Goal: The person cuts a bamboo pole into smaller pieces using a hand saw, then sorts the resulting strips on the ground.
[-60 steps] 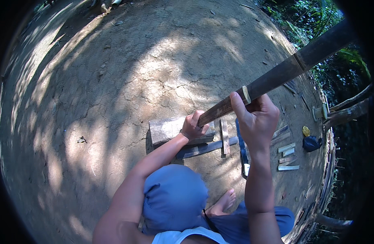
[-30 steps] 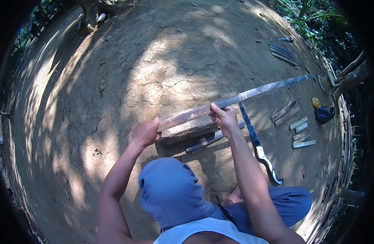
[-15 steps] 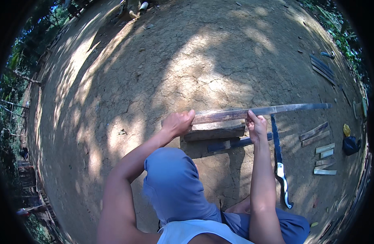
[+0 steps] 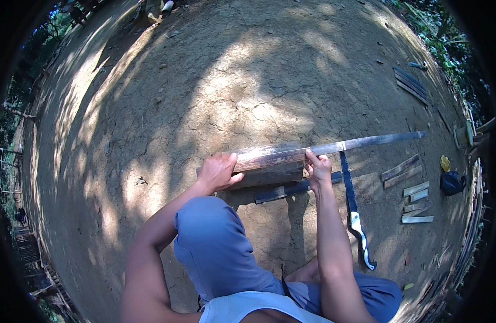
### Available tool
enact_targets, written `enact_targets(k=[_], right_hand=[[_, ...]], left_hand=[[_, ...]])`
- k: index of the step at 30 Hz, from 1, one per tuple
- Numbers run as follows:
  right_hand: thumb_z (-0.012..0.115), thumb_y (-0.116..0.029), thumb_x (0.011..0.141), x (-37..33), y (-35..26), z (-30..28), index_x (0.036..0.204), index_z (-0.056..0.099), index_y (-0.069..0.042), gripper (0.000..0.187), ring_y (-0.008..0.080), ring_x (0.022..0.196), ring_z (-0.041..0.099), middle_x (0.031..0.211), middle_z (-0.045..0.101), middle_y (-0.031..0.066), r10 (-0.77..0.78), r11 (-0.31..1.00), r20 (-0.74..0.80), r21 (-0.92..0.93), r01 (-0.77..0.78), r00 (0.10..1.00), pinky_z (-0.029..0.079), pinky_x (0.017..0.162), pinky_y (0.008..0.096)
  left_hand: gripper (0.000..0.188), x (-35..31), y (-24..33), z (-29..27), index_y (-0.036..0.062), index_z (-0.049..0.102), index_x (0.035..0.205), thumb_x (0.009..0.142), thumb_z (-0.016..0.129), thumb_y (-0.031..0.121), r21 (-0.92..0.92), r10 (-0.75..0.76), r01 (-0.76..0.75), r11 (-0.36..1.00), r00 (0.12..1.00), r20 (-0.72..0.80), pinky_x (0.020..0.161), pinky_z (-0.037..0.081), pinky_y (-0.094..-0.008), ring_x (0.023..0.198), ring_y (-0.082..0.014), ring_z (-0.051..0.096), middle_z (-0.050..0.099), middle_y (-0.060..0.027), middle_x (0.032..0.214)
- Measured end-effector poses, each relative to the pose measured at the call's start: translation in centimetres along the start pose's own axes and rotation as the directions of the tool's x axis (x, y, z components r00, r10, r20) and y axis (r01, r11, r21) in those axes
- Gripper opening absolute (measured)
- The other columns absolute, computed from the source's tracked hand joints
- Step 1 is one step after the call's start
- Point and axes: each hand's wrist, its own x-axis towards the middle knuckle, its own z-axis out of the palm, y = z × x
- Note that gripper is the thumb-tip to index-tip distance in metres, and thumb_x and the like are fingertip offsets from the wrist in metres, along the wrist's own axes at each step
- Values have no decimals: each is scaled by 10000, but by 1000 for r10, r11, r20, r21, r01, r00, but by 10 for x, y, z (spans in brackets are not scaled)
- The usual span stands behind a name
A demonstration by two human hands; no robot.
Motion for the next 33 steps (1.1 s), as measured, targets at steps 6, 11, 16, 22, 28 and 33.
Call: enact_targets(k=[6,11,16,22,28,33], right_hand=[[807,-134,887,2,-8,-3,883,684,-79,135,54,629,560,788,684,-1,-39,998,-9,-43,39,999,399,554,218],[823,-147,870,-5,-11,11,892,717,-40,152,71,665,580,788,690,14,-50,999,-5,-21,50,999,426,600,246],[789,-93,894,8,2,8,921,715,2,124,98,703,643,853,732,63,-19,1000,-1,7,19,1000,512,625,264],[820,-125,858,12,14,0,922,726,5,173,98,697,645,833,739,54,-35,998,-44,-55,32,998,510,630,269],[843,-170,832,15,21,-2,903,718,7,228,96,689,645,802,739,53,-79,995,-73,-59,74,994,508,616,286],[878,-289,794,-1,6,-12,1051,683,34,457,128,742,673,852,730,96,37,968,-4,-249,-37,999,537,674,298]], left_hand=[[717,55,29,-68,34,647,1079,827,650,705,113,139,-152,982,984,112,789,561,-453,1009,-322,623,604,-138,971],[579,125,90,-81,57,595,1275,948,556,534,-172,282,-230,958,868,410,975,489,-488,1196,-361,592,622,-205,1239],[472,157,122,9,41,610,1253,1032,405,405,-465,8,95,880,977,214,1024,445,-491,1193,-407,583,639,-231,1201],[439,163,150,11,63,651,1192,1036,391,382,-399,-317,394,828,916,246,966,465,-513,1128,-431,628,675,-225,1190],[445,168,158,17,70,702,1117,1007,428,403,-288,-402,470,834,876,265,930,483,-518,1070,-436,658,703,-222,1128],[477,171,158,21,87,725,1187,986,404,378,-219,-440,491,843,865,242,975,489,-493,1100,-424,659,706,-228,1162]])
